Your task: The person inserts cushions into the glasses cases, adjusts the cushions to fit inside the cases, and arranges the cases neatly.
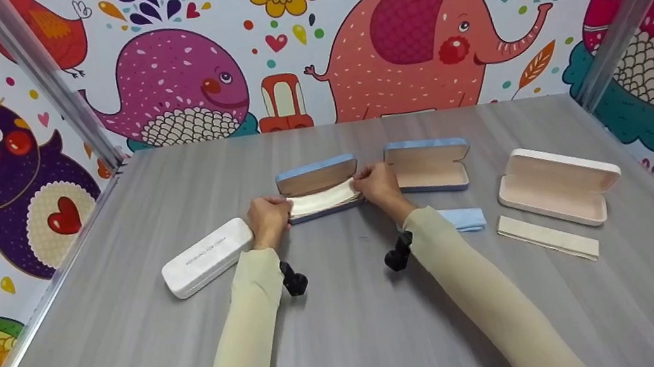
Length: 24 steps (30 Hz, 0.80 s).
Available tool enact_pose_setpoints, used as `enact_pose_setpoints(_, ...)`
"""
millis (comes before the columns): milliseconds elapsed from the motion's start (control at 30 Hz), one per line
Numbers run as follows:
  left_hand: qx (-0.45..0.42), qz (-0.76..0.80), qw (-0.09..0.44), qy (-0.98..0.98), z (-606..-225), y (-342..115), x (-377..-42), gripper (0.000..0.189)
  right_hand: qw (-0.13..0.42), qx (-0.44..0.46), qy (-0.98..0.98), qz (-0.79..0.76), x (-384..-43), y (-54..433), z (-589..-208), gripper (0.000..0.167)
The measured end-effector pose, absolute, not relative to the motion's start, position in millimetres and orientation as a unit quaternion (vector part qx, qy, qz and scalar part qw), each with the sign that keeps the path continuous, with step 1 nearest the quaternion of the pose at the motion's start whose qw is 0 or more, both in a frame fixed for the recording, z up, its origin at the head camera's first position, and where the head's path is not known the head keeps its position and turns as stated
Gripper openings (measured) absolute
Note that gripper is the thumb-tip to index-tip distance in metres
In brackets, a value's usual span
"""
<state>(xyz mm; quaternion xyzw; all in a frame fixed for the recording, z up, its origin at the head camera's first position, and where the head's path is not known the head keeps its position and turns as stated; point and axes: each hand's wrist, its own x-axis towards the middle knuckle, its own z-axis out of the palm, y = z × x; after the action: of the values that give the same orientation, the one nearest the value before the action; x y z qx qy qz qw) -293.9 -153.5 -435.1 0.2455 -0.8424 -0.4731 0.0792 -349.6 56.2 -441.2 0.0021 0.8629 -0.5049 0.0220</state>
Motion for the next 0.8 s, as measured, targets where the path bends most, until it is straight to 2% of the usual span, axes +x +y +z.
enact_pose_setpoints(267, 0.248, -0.482, 0.079, -0.837, -434.4, -153.4, -292.6, 0.013, 0.016, -0.003, 0.862, -0.506, -348.4, 56.9, -441.9, 0.008)
enact_pose_setpoints(433, 0.244, -0.468, 0.072, -0.846, -428.6, -154.0, -291.6, 0.021, 0.027, 0.002, 0.865, -0.501, -347.8, 58.9, -437.1, 0.011)
enact_pose_setpoints(800, 0.255, -0.441, 0.076, -0.857, -404.0, -157.0, -293.1, 0.036, 0.029, 0.027, 0.869, -0.492, -350.2, 66.5, -404.2, 0.038)
